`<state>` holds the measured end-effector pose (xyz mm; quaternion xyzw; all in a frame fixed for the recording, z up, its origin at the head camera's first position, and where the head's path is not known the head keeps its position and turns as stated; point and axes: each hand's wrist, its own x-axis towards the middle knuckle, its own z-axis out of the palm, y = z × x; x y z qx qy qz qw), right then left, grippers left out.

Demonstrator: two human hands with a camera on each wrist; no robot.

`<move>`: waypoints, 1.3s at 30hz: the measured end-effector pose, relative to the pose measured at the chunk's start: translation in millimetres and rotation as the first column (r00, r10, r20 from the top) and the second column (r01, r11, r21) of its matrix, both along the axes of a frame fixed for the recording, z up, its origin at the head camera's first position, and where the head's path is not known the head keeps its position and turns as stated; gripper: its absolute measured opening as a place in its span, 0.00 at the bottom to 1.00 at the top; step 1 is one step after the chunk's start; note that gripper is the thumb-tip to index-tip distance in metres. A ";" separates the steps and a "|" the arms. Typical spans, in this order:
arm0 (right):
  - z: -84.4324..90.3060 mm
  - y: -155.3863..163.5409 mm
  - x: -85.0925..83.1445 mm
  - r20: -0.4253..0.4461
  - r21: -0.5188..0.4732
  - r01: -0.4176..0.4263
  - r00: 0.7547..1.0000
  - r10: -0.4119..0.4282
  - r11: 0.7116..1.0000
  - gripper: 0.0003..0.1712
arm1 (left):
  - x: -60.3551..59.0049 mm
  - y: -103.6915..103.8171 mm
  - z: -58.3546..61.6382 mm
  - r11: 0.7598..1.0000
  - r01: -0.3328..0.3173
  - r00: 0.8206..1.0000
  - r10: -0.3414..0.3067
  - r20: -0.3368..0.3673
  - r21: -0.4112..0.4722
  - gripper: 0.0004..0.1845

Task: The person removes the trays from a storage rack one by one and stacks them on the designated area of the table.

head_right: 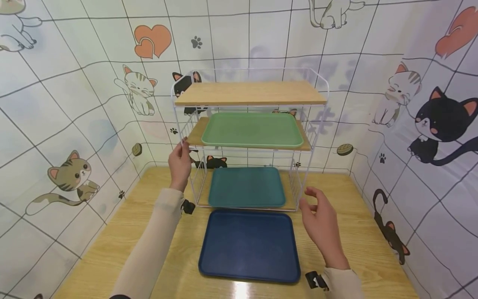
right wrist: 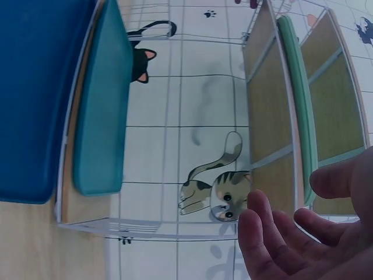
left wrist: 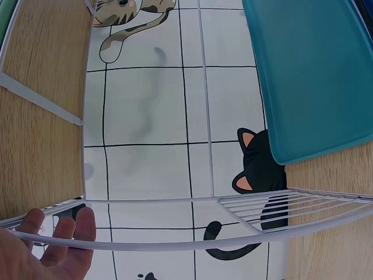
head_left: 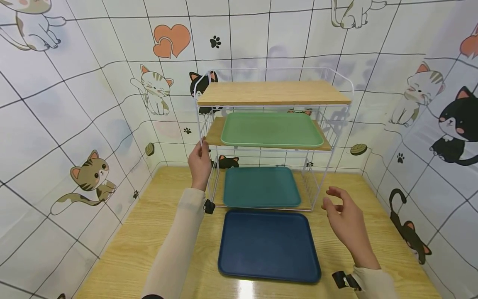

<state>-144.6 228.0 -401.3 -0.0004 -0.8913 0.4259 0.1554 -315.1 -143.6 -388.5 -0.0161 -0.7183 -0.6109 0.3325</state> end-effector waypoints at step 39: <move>78.0 -7.9 -79.6 0.032 -0.255 -0.049 0.998 0.059 0.966 0.40 | -2.1 -3.5 -1.7 1.000 0.008 1.000 -0.008 0.024 -0.008 0.21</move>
